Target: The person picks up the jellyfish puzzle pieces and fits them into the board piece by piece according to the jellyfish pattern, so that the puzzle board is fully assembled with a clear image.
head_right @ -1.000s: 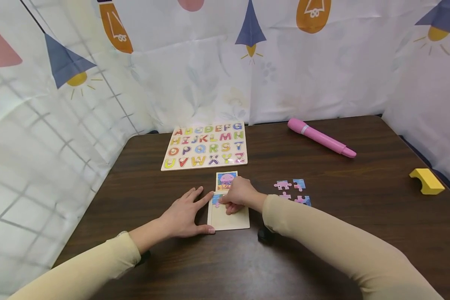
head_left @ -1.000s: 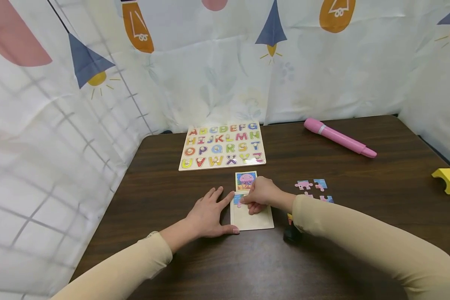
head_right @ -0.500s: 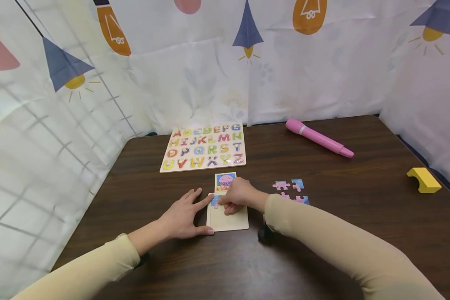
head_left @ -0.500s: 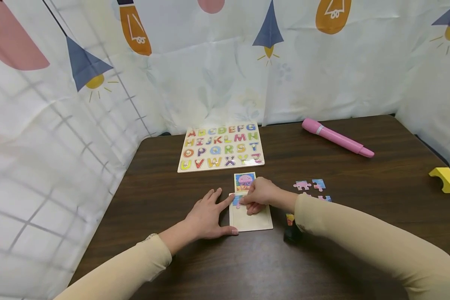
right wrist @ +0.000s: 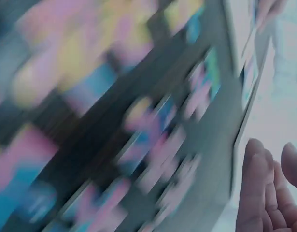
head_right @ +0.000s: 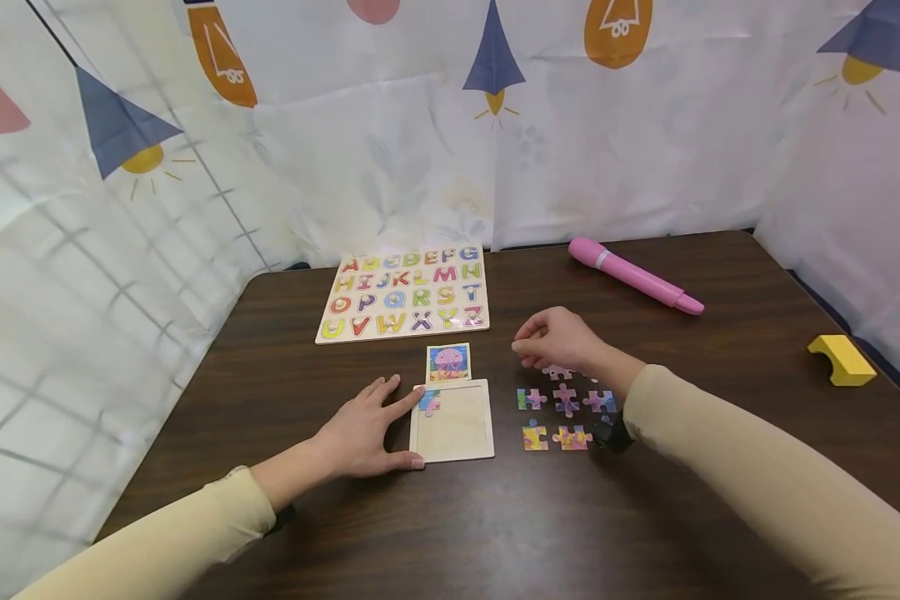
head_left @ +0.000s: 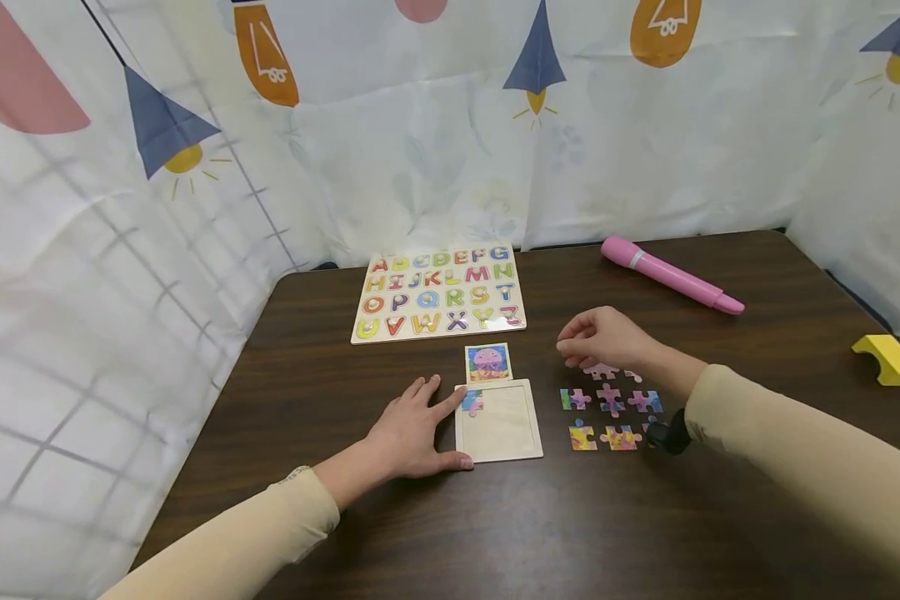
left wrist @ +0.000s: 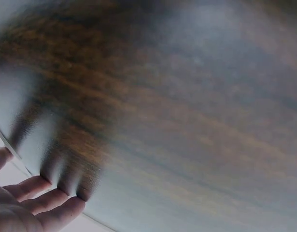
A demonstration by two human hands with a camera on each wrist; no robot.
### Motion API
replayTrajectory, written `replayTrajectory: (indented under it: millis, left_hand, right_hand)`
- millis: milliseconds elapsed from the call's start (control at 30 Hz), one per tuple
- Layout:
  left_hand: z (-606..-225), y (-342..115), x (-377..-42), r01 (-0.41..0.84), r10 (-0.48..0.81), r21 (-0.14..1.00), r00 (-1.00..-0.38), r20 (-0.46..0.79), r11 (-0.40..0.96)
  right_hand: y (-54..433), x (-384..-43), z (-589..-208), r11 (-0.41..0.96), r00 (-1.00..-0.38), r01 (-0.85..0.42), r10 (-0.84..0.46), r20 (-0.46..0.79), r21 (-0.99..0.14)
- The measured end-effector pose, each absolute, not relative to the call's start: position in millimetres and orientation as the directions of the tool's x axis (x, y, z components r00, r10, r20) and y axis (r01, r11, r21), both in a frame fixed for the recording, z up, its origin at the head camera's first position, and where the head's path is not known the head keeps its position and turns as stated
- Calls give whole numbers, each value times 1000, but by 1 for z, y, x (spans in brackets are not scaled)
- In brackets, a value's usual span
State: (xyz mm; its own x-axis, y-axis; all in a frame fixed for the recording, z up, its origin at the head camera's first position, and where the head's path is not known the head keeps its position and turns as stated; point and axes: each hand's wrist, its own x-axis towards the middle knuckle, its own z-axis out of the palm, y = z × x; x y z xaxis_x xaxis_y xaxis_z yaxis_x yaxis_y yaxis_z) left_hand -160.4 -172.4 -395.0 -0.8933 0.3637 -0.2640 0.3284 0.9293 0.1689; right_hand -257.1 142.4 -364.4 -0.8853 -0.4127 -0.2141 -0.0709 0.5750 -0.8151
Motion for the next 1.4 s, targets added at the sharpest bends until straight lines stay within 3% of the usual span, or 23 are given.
replayTrajectory:
  millis: [200, 500, 1033, 1400]
  left_hand:
    - [-395, -175, -161, 328, 362, 166, -896, -258, 930]
    - [-396, -176, -159, 318, 360, 191, -897, -256, 929]
    - [-395, -176, -160, 326, 364, 182, -897, -249, 928]
    - [-395, -173, -160, 334, 368, 169, -892, -260, 927]
  right_hand:
    - [179, -262, -370, 702, -900, -236, -418, -121, -672]
    - [196, -265, -383, 752, -879, -312, -460, -124, -581]
    - [193, -263, -388, 752, -864, -389, -499, -74, -532]
    - [186, -258, -390, 718, -892, -300, -444, -82, -628]
